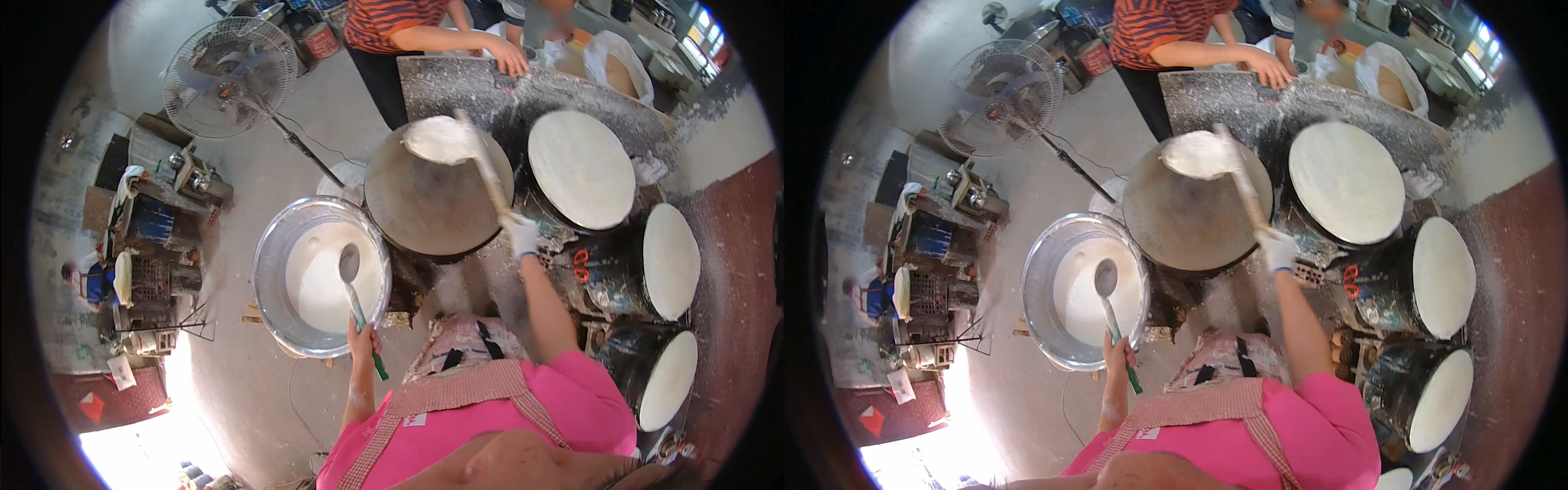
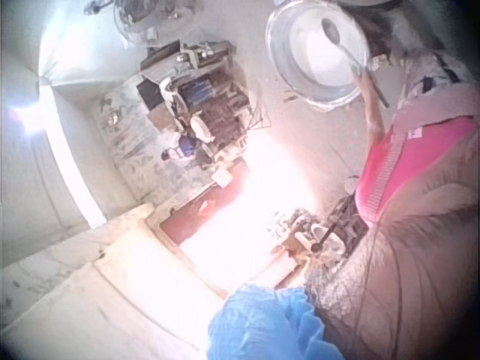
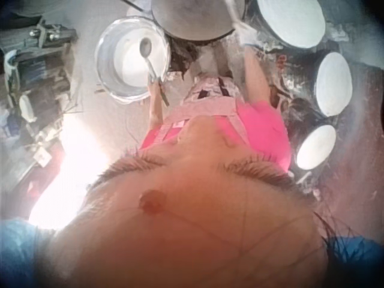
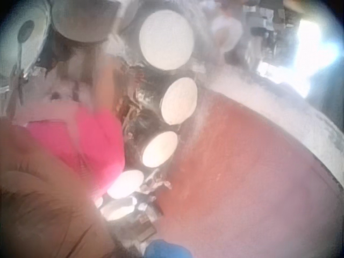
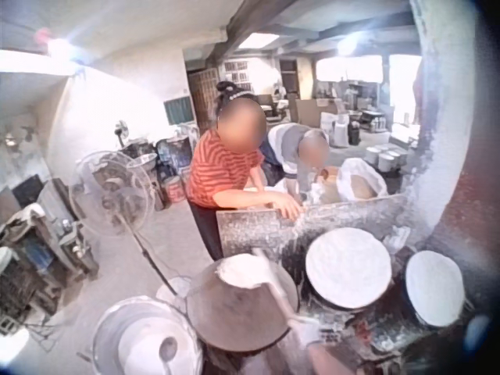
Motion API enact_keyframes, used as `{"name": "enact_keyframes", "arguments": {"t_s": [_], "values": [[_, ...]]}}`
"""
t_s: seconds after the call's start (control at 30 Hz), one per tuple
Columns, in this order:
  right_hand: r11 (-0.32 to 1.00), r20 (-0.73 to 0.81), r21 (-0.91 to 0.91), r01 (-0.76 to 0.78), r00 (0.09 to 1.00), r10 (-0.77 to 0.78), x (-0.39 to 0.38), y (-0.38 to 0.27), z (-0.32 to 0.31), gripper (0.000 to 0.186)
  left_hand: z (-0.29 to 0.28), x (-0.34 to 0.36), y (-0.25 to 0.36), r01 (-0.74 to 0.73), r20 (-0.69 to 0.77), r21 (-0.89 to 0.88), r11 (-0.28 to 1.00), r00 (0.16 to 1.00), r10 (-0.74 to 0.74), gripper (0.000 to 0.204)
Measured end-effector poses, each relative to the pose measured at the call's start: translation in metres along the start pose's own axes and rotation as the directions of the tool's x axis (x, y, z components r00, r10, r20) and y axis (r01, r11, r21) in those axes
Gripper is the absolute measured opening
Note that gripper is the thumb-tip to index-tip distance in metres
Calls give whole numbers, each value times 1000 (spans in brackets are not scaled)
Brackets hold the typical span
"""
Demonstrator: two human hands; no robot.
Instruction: The person scoops batter from a large metal bowl and pours it onto several hot griddles. They use a wooden stick to spread the batter into thin, round crepes and flip them as they cook. The finished crepes are stacked on a nearby surface.
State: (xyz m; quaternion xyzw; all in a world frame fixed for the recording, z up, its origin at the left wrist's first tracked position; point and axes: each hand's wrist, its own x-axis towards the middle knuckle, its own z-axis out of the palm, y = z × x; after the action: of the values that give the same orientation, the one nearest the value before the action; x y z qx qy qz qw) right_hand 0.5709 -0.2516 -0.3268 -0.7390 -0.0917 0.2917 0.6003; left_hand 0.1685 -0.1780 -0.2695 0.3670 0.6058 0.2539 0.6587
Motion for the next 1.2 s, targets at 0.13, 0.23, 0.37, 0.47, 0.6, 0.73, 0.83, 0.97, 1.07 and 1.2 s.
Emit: {"name": "enact_keyframes", "arguments": {"t_s": [0.13, 0.23, 0.37, 0.47, 0.6, 0.73, 0.83, 0.97, 1.07, 1.2], "values": [[939, 64, -206, 274, 962, -267, 9, 17, 39, 31, -6, -7, -14, 98, 27, -115, 989, 995, -96, 31], [979, 83, -50, 197, 978, -193, 13, -2, -6, 26, -7, -11, -4, 120, 92, 7, 993, 988, -120, 40], [994, 98, 103, -22, 995, 12, -4, -6, 13, 26, 12, 2, 4, 136, 189, 65, 989, 971, -146, 49], [987, 237, 91, -134, 965, 109, 3, -12, 35, 29, 35, 1, 10, 120, 215, 88, 989, 967, -137, 53], [991, 229, 96, -90, 971, 66, 18, -53, -21, 25, 40, -8, 3, 137, 129, 98, 986, 980, -149, 56], [982, 332, 22, -190, 928, 172, 19, -43, 3, 27, 59, -25, 14, 148, 127, 88, 985, 979, -159, 54], [978, 468, -57, -200, 860, 203, 22, -61, 9, 29, 63, -23, 8, 173, 58, 75, 982, 982, -177, 41], [982, 374, -6, -191, 910, 180, 70, -73, -26, 31, 67, -26, 5, 193, -3, 45, 980, 981, -193, 34], [974, 514, -45, -220, 831, 212, 68, -68, -13, 31, 78, -30, 7, 181, 16, 7, 983, 983, -182, 35], [968, 580, -134, -213, 775, 251, 67, -79, -19, 28, 86, -38, 10, 173, -5, 33, 984, 985, -172, 34]]}}
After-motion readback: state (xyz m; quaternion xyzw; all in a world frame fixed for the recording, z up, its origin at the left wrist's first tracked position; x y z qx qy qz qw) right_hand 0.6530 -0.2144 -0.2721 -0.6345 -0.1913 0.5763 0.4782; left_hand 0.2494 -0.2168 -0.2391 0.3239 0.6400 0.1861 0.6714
